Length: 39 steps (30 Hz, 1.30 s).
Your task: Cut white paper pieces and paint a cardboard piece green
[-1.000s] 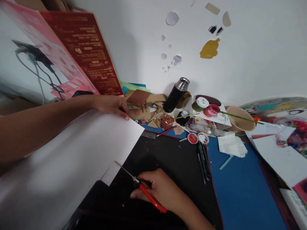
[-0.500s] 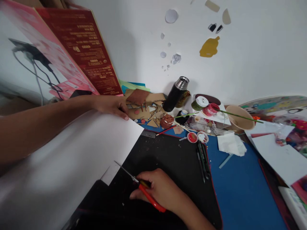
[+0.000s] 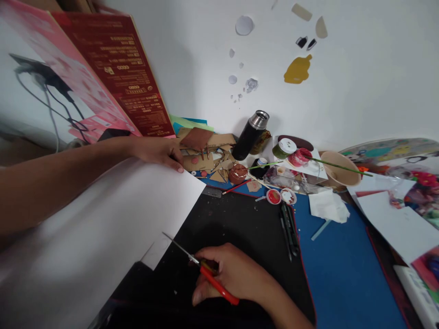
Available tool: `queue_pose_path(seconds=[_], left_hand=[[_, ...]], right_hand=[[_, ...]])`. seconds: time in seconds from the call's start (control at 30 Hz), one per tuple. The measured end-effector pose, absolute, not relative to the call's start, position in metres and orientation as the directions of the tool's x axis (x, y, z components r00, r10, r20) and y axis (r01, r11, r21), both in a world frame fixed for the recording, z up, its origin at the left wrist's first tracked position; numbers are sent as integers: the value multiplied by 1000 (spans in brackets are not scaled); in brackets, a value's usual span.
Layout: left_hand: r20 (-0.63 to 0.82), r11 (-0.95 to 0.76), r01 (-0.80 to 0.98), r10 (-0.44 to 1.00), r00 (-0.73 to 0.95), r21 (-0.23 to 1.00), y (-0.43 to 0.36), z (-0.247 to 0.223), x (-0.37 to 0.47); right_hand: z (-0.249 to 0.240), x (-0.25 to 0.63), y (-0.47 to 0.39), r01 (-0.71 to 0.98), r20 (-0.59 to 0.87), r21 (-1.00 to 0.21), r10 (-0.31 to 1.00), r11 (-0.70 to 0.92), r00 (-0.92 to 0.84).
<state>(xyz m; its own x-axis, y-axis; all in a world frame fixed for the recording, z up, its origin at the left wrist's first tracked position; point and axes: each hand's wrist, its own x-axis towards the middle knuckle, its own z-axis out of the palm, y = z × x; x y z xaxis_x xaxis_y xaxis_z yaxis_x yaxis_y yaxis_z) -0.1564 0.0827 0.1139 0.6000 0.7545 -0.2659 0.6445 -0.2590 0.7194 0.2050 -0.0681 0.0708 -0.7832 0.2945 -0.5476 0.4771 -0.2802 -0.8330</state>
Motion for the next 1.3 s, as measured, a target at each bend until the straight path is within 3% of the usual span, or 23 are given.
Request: queue_pose_path(seconds=[0.1,0.5,0.87,1.03,1.13,1.23,1.3], left_hand=[[-367,-239,672,687,627,701,86,113,-157],[-329,-272,664,701,633,697,86,111,-158],[-350,-207,736,776,525,645,80,124,-182],[-324,-111,810,878,351,576,73,131,-202],[-248,-16,854,954,168,520,65,134,-213],[-202,80,856,979,29,511,54,133,-213],[-178,145,837,982,-58,527,45,128,-208]], right_hand=[[72,206,-66,488,-566,-816,259,-310,-782],[72,206,-63,472,-554,-821,248,-322,-794],[72,208,-64,523,-554,-832,302,-185,-776],[71,210,-67,507,-599,-796,313,-330,-737],[71,214,-67,510,-626,-778,403,-366,-667],[74,217,-63,538,-601,-790,539,-293,-590],[79,218,-58,576,-535,-802,618,-159,-576]])
